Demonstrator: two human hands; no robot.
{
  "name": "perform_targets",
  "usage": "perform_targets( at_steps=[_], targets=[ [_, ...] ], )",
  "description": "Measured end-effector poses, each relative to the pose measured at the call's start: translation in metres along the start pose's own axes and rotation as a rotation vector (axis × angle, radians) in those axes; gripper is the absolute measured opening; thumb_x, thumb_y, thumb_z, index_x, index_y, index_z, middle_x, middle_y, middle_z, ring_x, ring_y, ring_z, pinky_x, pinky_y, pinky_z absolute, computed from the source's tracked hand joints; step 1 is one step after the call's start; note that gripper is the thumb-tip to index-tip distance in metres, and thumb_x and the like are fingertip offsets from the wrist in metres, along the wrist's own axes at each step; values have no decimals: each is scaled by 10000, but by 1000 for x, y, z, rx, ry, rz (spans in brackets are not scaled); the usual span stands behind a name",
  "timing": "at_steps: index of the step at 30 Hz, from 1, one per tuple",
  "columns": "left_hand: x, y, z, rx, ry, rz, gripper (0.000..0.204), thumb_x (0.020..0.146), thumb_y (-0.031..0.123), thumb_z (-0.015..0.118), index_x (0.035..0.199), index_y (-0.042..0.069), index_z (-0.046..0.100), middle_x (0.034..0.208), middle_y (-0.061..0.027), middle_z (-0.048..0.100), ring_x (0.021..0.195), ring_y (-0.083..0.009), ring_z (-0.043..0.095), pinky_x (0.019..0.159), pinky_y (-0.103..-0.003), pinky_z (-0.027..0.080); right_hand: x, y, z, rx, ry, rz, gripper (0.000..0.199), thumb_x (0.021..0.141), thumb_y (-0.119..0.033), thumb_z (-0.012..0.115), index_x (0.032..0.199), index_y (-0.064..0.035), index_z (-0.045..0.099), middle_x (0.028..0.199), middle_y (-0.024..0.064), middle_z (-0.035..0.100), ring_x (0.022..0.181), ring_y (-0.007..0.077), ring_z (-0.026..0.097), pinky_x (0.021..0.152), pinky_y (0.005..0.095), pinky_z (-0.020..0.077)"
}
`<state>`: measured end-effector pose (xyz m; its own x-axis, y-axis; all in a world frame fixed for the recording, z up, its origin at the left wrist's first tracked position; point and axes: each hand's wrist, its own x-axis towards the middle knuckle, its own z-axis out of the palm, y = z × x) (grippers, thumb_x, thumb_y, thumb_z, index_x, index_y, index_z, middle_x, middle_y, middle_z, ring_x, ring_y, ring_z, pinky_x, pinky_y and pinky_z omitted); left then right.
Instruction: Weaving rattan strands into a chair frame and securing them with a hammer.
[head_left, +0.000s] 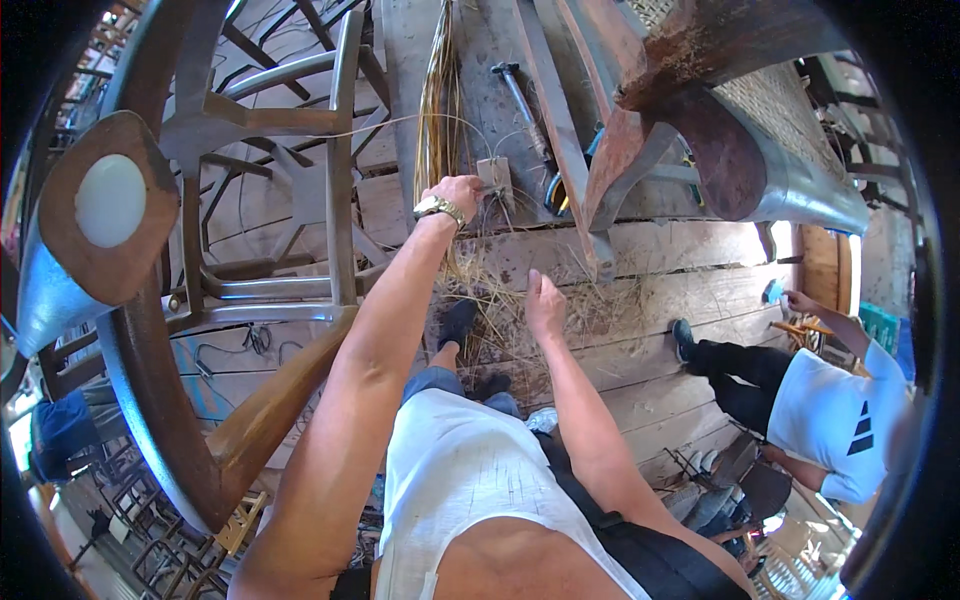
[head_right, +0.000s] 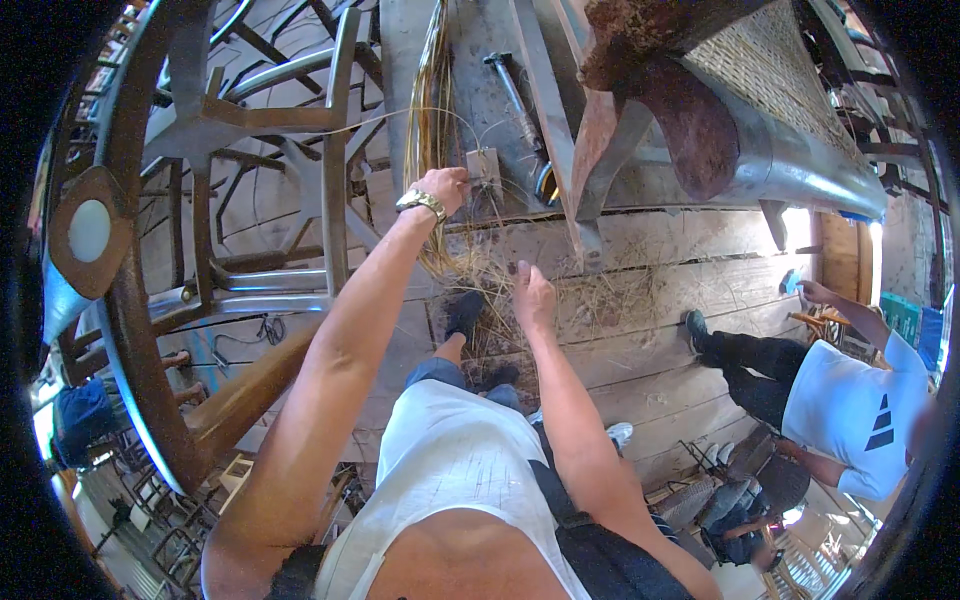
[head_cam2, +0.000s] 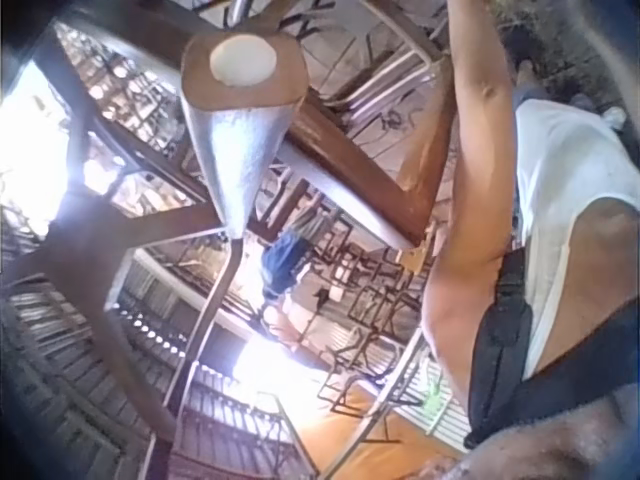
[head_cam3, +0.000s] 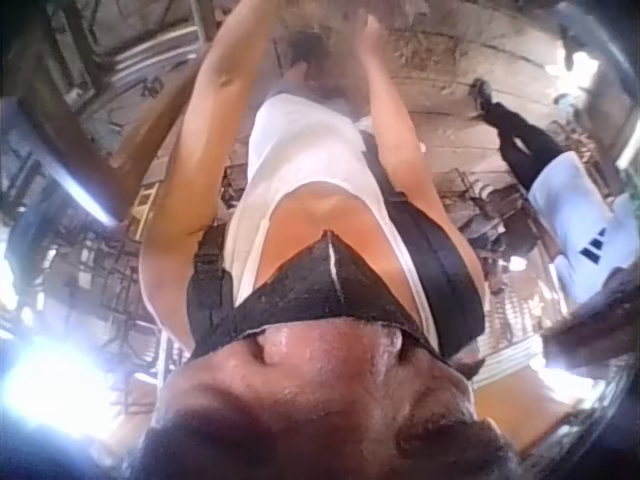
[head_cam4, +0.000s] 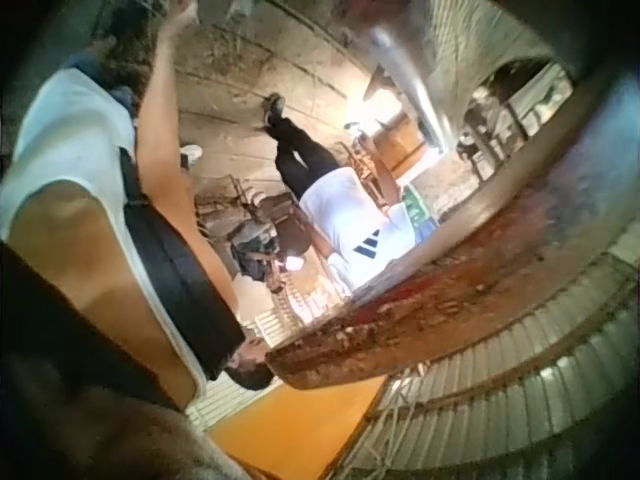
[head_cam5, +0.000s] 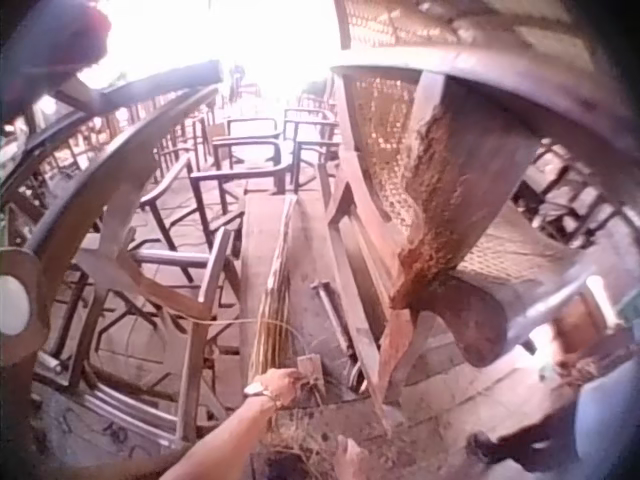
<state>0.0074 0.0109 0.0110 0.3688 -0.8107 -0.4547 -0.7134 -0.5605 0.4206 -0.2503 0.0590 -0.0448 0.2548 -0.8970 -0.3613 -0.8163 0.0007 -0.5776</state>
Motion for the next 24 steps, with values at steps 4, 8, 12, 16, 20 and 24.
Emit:
perform_targets(
  at_steps=[4, 8, 12, 16, 20, 24],
  targets=[
    [4, -14, 5, 0, 9, 23, 281, 891, 268, 557, 1159, 235, 635, 1105, -93, 662, 1022, -324, 620, 853, -432, 513, -1, -37, -10, -27, 16, -22, 538, 975, -496, 346, 1089, -50, 623, 960, 262, 635, 941, 424, 598, 802, 488, 469],
    [4, -6, 3, 1, 10, 18, 279, 893, 274, 549, 1154, 236, 641, 1109, -96, 660, 1009, -329, 627, 840, -437, 516, 35, -71, -12, -85, 272, -262, 543, 963, -505, 379, 1102, -33, 608, 943, 244, 636, 946, 417, 601, 819, 479, 470],
    [7, -5, 5, 12, -1, 21, 277, 893, 270, 541, 1150, 250, 644, 1090, -100, 666, 993, -329, 633, 828, -439, 520, 67, -78, 4, 42, -55, -46, 510, 963, -480, 392, 1004, -13, 592, 910, 243, 633, 911, 435, 602, 780, 487, 463],
    [3, -3, 4, 5, 41, 32, 263, 888, 258, 539, 1126, 257, 651, 1045, -110, 676, 971, -329, 637, 809, -440, 523, 62, -57, 11, 76, 21, 11, 458, 963, -444, 401, 972, -30, 597, 919, 230, 643, 903, 441, 601, 750, 504, 457],
    [-1, -7, -3, -6, 11, 30, 250, 889, 249, 533, 1107, 246, 655, 1027, -120, 678, 964, -336, 637, 800, -441, 523, -12, 32, 10, -394, -215, -157, 262, 896, -247, 523, 1002, -34, 633, 874, 248, 637, 866, 413, 616, 746, 491, 488],
    [-3, -2, -5, 10, -1, 29, 246, 896, 250, 533, 1113, 228, 648, 1042, -122, 674, 962, -334, 637, 801, -442, 520, -139, 203, 3, -540, -425, -48, 273, 890, -233, 482, 1061, -91, 639, 978, 231, 635, 903, 418, 604, 805, 525, 466]
  ],
)
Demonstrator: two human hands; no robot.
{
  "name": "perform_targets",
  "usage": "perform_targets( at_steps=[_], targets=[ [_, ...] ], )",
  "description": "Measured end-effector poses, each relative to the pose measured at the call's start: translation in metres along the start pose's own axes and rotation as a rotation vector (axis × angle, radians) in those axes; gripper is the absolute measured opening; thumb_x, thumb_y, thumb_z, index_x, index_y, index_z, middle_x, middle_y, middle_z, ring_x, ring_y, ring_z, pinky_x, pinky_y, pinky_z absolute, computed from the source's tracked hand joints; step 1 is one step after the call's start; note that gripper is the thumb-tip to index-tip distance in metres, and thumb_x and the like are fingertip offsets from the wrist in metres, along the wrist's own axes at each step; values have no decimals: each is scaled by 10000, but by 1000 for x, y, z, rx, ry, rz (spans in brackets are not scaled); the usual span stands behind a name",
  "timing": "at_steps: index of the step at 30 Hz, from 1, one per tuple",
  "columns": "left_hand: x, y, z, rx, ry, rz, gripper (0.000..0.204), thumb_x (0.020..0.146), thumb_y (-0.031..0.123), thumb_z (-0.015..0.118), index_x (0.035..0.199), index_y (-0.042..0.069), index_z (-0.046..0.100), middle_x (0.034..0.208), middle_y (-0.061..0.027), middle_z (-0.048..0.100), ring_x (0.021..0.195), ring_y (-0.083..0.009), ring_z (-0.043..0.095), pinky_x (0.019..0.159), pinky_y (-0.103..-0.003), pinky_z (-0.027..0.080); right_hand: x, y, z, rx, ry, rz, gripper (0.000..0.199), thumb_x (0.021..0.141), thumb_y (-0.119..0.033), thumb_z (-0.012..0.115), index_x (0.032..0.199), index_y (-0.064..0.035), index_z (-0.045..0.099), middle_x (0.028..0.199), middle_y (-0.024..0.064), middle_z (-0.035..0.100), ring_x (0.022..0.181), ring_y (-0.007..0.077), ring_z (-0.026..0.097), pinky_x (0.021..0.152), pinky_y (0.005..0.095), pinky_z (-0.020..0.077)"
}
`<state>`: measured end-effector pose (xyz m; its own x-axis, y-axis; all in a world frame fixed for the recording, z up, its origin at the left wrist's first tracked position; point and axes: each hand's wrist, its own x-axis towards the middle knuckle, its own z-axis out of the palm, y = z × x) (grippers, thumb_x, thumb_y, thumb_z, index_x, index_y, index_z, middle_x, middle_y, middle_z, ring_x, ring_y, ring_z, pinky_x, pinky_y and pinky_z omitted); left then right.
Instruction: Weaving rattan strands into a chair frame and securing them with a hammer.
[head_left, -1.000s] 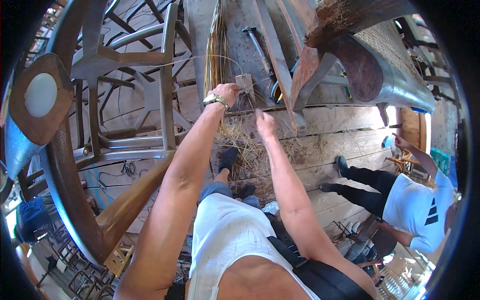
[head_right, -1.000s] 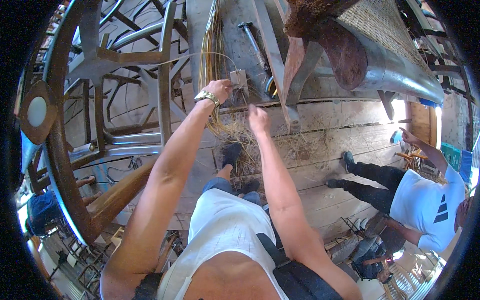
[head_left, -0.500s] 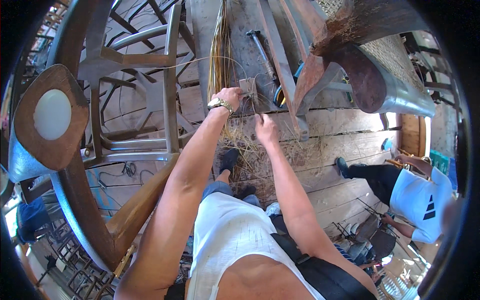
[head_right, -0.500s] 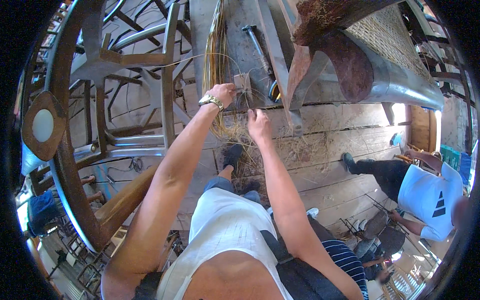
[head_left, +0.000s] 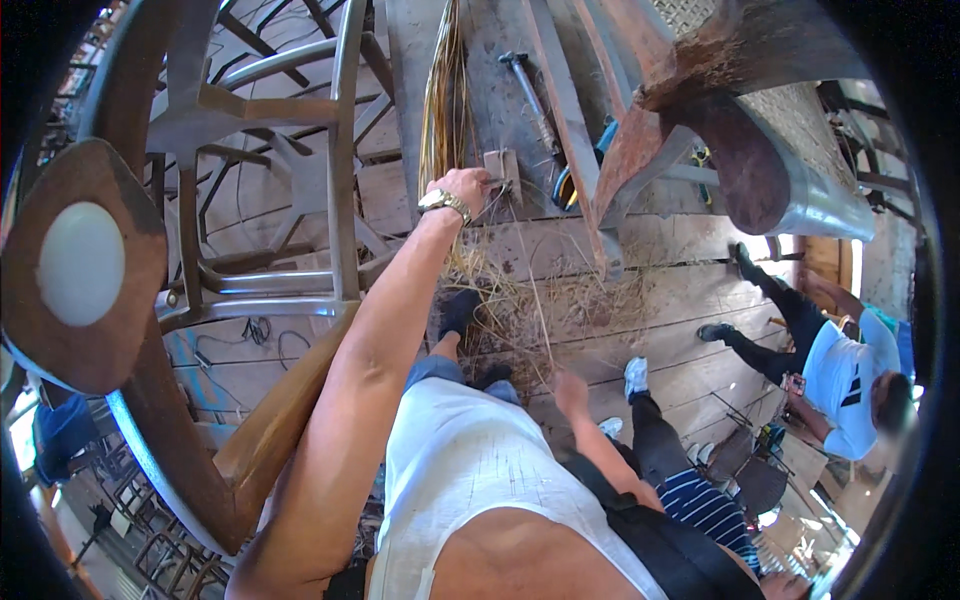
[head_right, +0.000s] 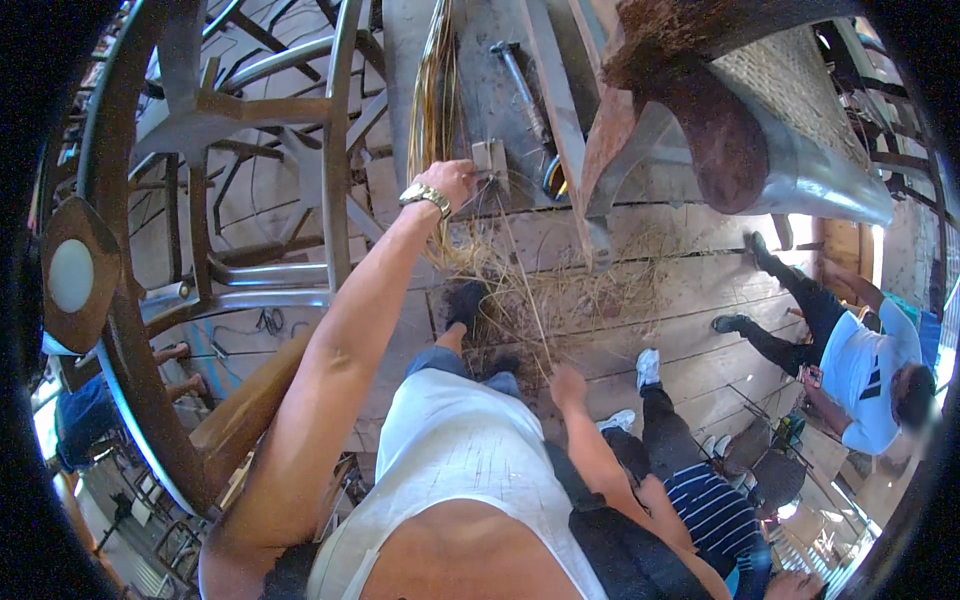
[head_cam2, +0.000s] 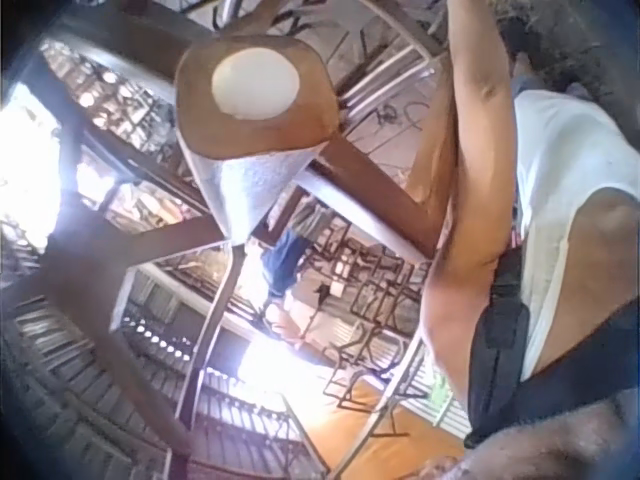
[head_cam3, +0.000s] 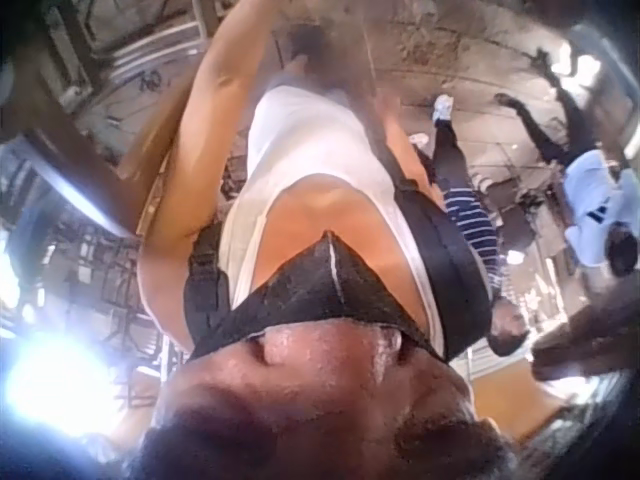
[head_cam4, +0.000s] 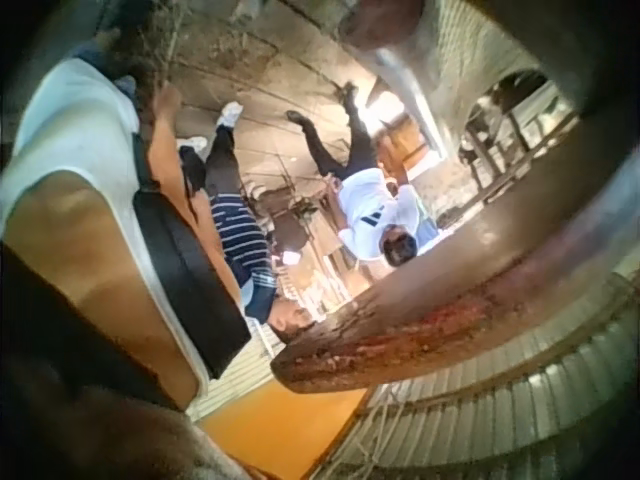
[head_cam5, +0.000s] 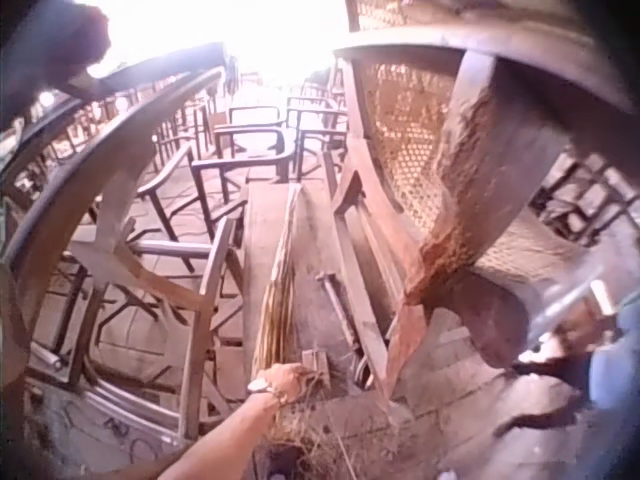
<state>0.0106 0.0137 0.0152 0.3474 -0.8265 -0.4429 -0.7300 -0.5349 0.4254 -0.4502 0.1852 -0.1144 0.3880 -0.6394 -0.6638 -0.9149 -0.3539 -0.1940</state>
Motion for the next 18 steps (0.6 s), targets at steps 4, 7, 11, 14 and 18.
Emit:
perform_targets(
  at_steps=[4, 7, 11, 14, 18],
  targets=[
    [2, 1, 3, -7, -10, 7, 255, 907, 258, 529, 1134, 225, 641, 1058, -124, 670, 975, -330, 635, 815, -440, 517, 13, 31, 2, 98, -255, 31, 360, 942, -269, 371, 1111, -36, 587, 1109, 267, 594, 967, 464, 574, 839, 539, 458],
    [1, -9, 0, -1, -12, -39, 260, 912, 262, 525, 1145, 231, 638, 1064, -123, 669, 985, -330, 633, 824, -439, 517, 63, -54, -76, 34, -182, -48, 436, 942, -240, 358, 1294, 4, 444, 1370, 289, 411, 1191, 501, 450, 978, 483, 422],
    [3, 8, 1, -10, -14, -33, 292, 885, 289, 541, 1157, 285, 646, 1097, -97, 668, 1025, -313, 631, 863, -433, 499, 145, -133, -158, 523, 322, -152, 595, 941, -394, 466, 1385, -7, 379, 1240, 301, 527, 1095, 419, 566, 929, 456, 455],
    [9, -4, 8, -11, 14, -31, 299, 871, 261, 544, 1150, 285, 649, 1085, -98, 671, 1022, -313, 632, 857, -424, 501, 152, -209, -223, 1127, 68, -82, 519, 929, -404, 512, 1216, 27, 528, 1072, 276, 613, 977, 331, 622, 818, 432, 492],
    [8, 1, 9, -10, 10, -29, 312, 858, 241, 548, 1150, 290, 649, 1073, -99, 674, 1016, -312, 633, 845, -419, 504, 180, -193, -195, 904, 251, -85, 412, 914, -392, 540, 887, 12, 613, 841, 220, 641, 818, 294, 626, 702, 418, 473]
  ],
)
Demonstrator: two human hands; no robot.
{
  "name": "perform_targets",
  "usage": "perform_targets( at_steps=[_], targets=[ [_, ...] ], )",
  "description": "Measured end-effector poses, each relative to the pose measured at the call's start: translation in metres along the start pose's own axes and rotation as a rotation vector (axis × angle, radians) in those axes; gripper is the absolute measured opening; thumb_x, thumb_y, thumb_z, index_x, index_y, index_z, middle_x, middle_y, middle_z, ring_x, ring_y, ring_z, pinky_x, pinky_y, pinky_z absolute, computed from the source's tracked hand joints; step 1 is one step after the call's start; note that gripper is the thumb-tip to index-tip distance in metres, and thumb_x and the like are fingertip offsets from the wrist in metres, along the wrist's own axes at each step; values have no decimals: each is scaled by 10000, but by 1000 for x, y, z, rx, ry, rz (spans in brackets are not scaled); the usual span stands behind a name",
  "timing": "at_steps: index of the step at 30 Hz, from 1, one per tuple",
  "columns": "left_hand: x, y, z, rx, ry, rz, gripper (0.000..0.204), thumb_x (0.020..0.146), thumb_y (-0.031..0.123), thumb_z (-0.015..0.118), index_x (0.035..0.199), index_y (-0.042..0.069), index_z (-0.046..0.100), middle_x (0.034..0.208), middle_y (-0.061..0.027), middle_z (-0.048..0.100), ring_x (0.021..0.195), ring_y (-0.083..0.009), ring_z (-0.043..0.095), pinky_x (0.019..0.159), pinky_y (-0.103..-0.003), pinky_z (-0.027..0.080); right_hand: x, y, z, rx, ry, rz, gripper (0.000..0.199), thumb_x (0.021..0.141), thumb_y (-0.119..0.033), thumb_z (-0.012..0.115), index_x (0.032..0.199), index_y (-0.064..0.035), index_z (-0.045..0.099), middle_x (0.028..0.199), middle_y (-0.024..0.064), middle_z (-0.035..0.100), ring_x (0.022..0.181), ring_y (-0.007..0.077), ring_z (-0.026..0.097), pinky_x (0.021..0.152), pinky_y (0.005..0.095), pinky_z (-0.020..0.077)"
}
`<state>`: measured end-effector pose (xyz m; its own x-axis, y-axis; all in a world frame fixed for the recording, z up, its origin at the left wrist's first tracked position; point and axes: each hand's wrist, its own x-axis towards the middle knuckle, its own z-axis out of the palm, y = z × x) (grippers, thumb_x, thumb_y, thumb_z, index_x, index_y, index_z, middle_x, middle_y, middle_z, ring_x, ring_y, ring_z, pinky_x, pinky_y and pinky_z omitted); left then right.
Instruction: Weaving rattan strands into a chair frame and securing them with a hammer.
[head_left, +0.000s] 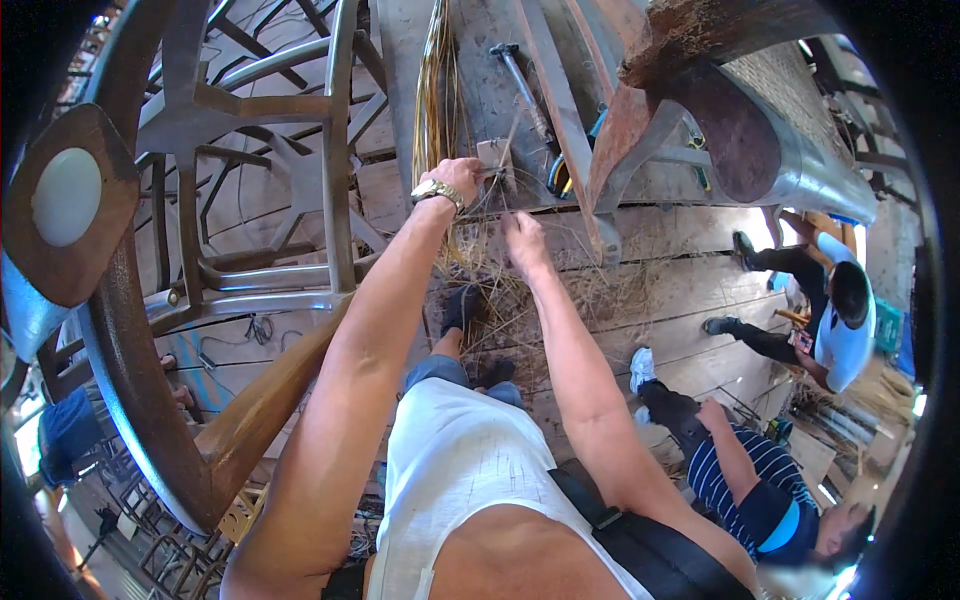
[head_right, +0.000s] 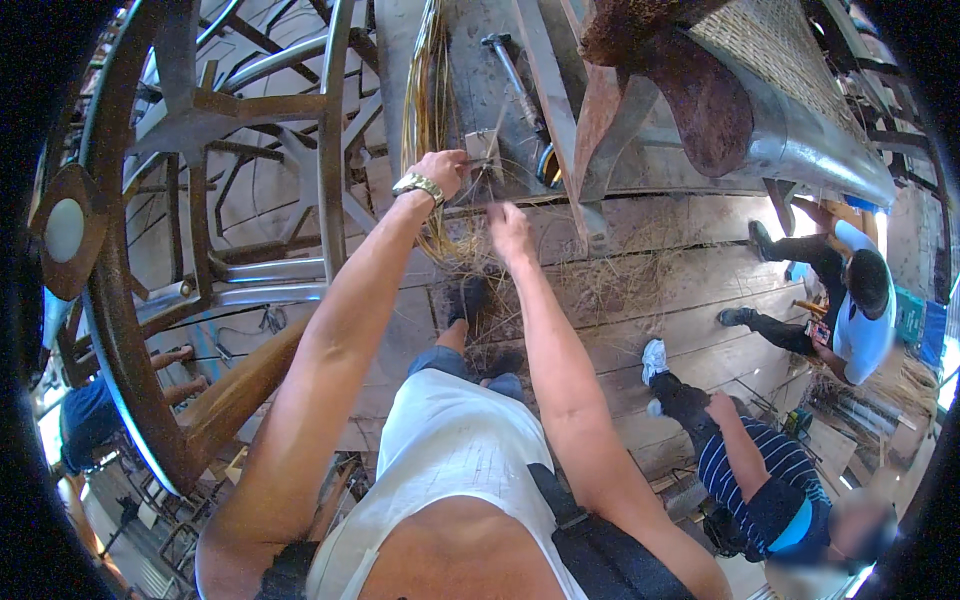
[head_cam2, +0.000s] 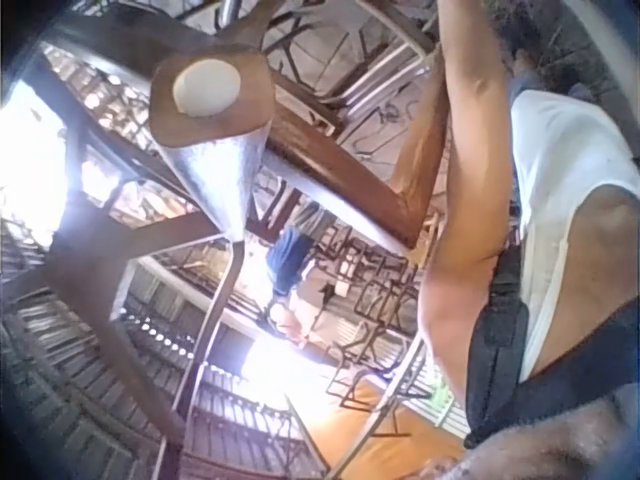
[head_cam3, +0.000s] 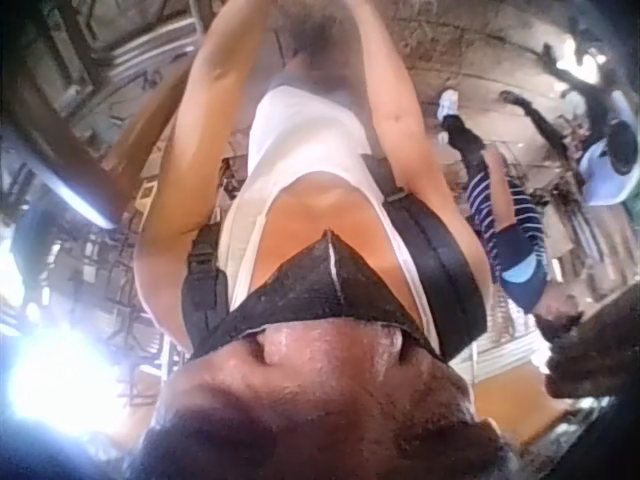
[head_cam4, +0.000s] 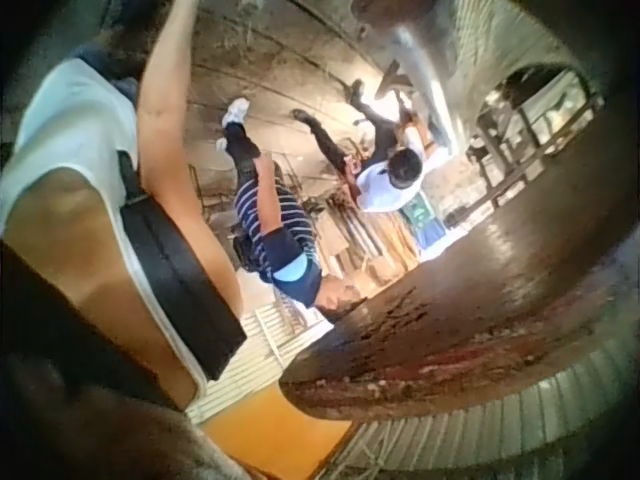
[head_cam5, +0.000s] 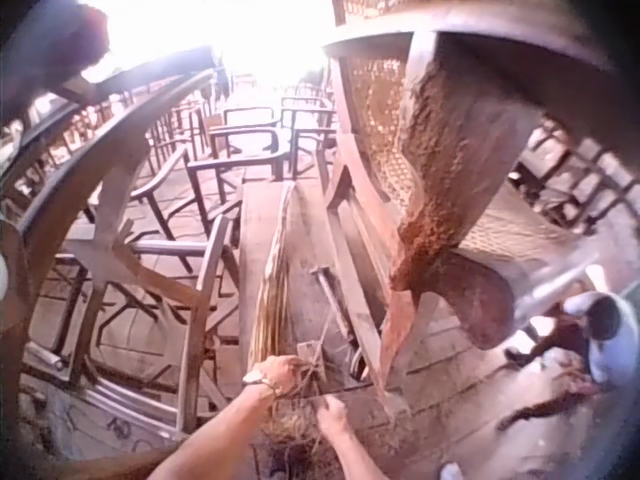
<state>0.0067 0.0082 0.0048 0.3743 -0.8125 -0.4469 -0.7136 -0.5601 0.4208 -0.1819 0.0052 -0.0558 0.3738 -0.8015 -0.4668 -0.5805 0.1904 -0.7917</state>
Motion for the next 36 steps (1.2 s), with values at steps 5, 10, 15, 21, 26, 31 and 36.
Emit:
perform_targets(
  at_steps=[5, 10, 15, 21, 26, 31, 36],
  targets=[
    [-1, -8, -4, -27, -34, -8, 226, 846, 205, 538, 1030, 237, 665, 1025, -103, 680, 996, -318, 637, 820, -428, 500, -62, 42, -19, -227, 149, -185, 365, 924, -382, 511, 906, -29, 601, 850, 230, 624, 811, 434, 591, 697, 440, 459],
    [-3, -2, 0, -16, -4, -1, 246, 846, 212, 545, 1061, 242, 660, 1031, -111, 678, 963, -341, 637, 807, -447, 515, -67, 34, -1, -209, 140, 16, 401, 918, -394, 482, 860, -13, 591, 813, 245, 606, 843, 433, 604, 717, 439, 462],
    [0, -5, -1, -27, -19, -7, 273, 840, 190, 552, 1082, 254, 659, 1037, -109, 677, 967, -341, 637, 814, -439, 516, -75, 32, -2, -90, 143, 48, 426, 917, -400, 482, 835, 2, 597, 801, 244, 604, 776, 402, 602, 706, 418, 455],
    [6, -16, 16, -129, -10, -55, 264, 875, 299, 549, 1098, 231, 672, 1110, -98, 664, 1044, -307, 622, 867, -433, 494, -88, 22, -2, 24, 151, 36, 515, 933, -476, 485, 826, 13, 609, 705, 207, 573, 664, 287, 545, 671, 402, 433],
    [-4, 8, 1, -70, -47, -69, 266, 877, 292, 552, 1105, 221, 668, 1116, -87, 665, 1060, -292, 618, 873, -437, 478, -68, 53, 7, 150, 139, 229, 537, 936, -477, 494, 811, 32, 613, 686, 183, 580, 658, 243, 529, 672, 390, 429],
    [-2, 3, -9, 91, -21, 20, 274, 871, 262, 541, 1120, 245, 655, 1118, -60, 666, 1045, -280, 627, 865, -437, 464, -69, 55, 12, 173, 110, 275, 540, 932, -469, 502, 776, 39, 601, 650, 132, 577, 639, 221, 522, 637, 393, 414],
    [-4, 2, -14, -111, 36, -17, 254, 871, 256, 550, 1068, 156, 676, 1066, -128, 673, 984, -317, 640, 818, -423, 506, -83, 47, 1, 83, 119, 186, 520, 937, -460, 508, 683, -7, 543, 595, 29, 487, 577, 139, 449, 570, 348, 371]
  ],
)
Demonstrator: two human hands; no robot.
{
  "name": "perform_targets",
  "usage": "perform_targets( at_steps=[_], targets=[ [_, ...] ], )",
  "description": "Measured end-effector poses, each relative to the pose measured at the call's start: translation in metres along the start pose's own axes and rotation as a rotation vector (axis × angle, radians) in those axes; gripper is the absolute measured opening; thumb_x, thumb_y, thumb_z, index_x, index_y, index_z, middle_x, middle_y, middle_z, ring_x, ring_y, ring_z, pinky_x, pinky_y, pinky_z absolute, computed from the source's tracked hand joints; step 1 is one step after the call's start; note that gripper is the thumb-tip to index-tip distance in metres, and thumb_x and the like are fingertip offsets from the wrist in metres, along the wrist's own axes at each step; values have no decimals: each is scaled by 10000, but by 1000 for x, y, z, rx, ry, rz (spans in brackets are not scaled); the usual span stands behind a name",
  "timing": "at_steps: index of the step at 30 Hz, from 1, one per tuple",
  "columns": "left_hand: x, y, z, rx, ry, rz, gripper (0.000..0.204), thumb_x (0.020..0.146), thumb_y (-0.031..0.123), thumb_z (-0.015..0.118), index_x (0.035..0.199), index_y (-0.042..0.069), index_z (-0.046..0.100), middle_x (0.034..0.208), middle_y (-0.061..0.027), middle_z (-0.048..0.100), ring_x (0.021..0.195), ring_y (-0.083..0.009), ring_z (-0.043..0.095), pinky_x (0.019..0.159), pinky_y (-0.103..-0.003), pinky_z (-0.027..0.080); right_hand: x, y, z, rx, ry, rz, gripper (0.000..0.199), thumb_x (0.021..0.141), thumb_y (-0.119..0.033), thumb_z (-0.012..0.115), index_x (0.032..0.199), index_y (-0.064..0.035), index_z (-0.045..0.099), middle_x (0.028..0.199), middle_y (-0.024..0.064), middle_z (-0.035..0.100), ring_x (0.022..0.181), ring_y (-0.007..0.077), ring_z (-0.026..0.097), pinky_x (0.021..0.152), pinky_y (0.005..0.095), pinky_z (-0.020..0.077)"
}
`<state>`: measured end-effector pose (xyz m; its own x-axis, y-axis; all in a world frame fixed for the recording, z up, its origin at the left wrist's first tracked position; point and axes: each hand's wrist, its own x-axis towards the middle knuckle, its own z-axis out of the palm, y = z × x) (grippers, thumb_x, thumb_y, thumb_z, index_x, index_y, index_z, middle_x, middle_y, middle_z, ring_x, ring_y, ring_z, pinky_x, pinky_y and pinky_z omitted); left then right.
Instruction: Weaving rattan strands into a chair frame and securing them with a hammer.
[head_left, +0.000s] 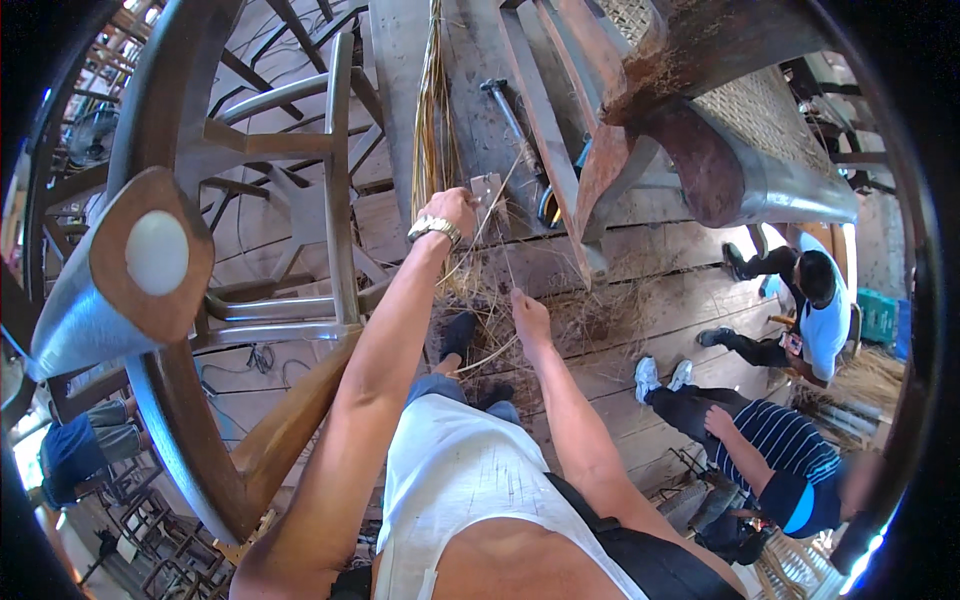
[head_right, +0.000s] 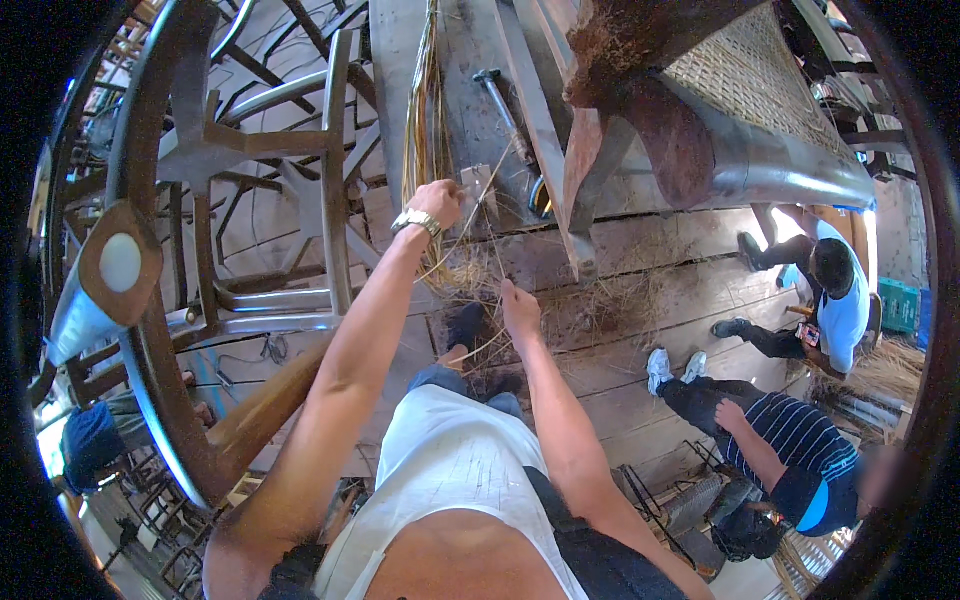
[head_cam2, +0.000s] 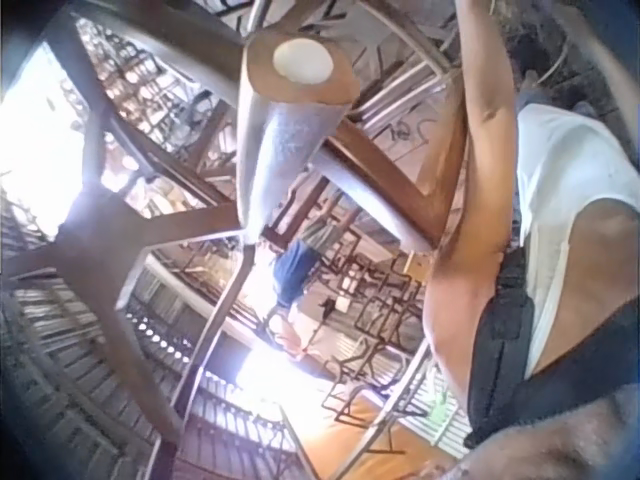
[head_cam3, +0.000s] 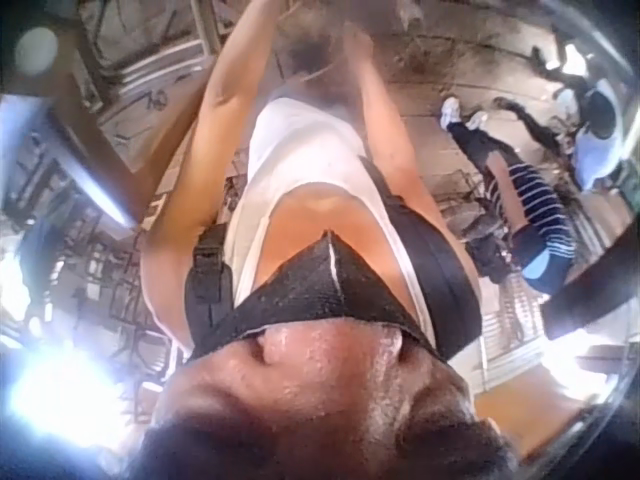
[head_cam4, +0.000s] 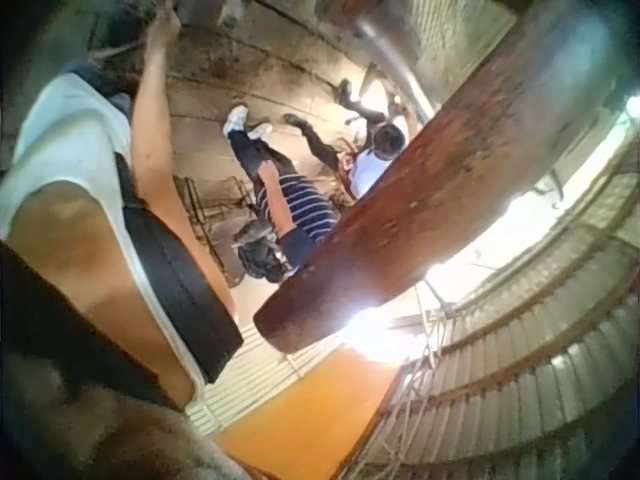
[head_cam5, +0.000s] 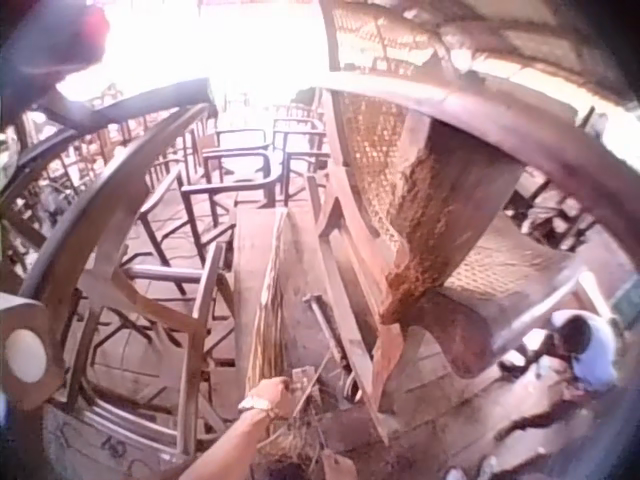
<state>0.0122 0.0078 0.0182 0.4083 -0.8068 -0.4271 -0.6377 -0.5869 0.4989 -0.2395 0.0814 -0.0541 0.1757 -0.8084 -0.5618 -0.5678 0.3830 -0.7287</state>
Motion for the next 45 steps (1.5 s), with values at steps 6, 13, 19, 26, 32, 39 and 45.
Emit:
perform_targets(
  at_steps=[6, 13, 19, 26, 32, 39, 45],
  targets=[
    [10, 42, -31, -66, 167, -6, 519, 758, 467, 734, 1093, 84, 633, 999, -132, 680, 953, -301, 642, 825, -420, 500, -2, -14, -13, 103, -106, -8, 502, 948, -434, 509, 622, -53, 532, 541, -6, 441, 504, 89, 410, 491, 292, 336],
    [61, 50, 0, 36, 37, 106, 342, 785, 122, 642, 1121, 184, 645, 1059, -116, 671, 1012, -319, 629, 861, -416, 516, -2, -24, -8, 439, -262, 293, 400, 949, -404, 533, 726, -72, 519, 546, -33, 389, 437, 75, 375, 371, 241, 272],
    [50, 44, 0, -21, 32, 250, 421, 732, 181, 707, 1148, 192, 639, 1097, -103, 665, 1053, -312, 612, 877, -420, 505, -3, -20, -12, 427, -282, 330, 391, 931, -419, 551, 733, -83, 520, 594, -44, 369, 445, 66, 301, 371, 232, 247],
    [58, 37, 16, -141, 182, 157, 301, 796, 169, 675, 1096, 192, 681, 1007, -125, 689, 944, -266, 664, 829, -362, 523, 0, -19, -12, 404, -318, 329, 390, 925, -433, 550, 729, -97, 518, 587, -45, 357, 441, 65, 291, 371, 235, 241],
    [82, 7, 18, -525, 159, 103, 177, 775, 150, 728, 945, 102, 731, 811, -32, 713, 720, -99, 638, 675, -251, 504, 8, -12, -17, 360, -249, 347, 399, 916, -421, 567, 687, -104, 487, 532, -58, 332, 409, 62, 275, 359, 234, 217],
    [84, -6, 6, -293, 189, 41, 169, 798, 200, 702, 923, 88, 694, 868, -105, 699, 808, -230, 662, 736, -316, 505, 16, -5, -15, 227, -193, 341, 377, 901, -429, 591, 694, -125, 509, 552, -42, 380, 420, 72, 301, 368, 251, 220],
    [73, 12, 15, -67, 388, 0, 302, 847, 296, 668, 1108, 151, 622, 1082, -140, 622, 1050, -317, 604, 861, -411, 490, 21, -13, -14, 178, -115, 267, 321, 884, -392, 627, 735, -115, 567, 598, -46, 440, 468, 74, 367, 394, 263, 241]
  ],
)
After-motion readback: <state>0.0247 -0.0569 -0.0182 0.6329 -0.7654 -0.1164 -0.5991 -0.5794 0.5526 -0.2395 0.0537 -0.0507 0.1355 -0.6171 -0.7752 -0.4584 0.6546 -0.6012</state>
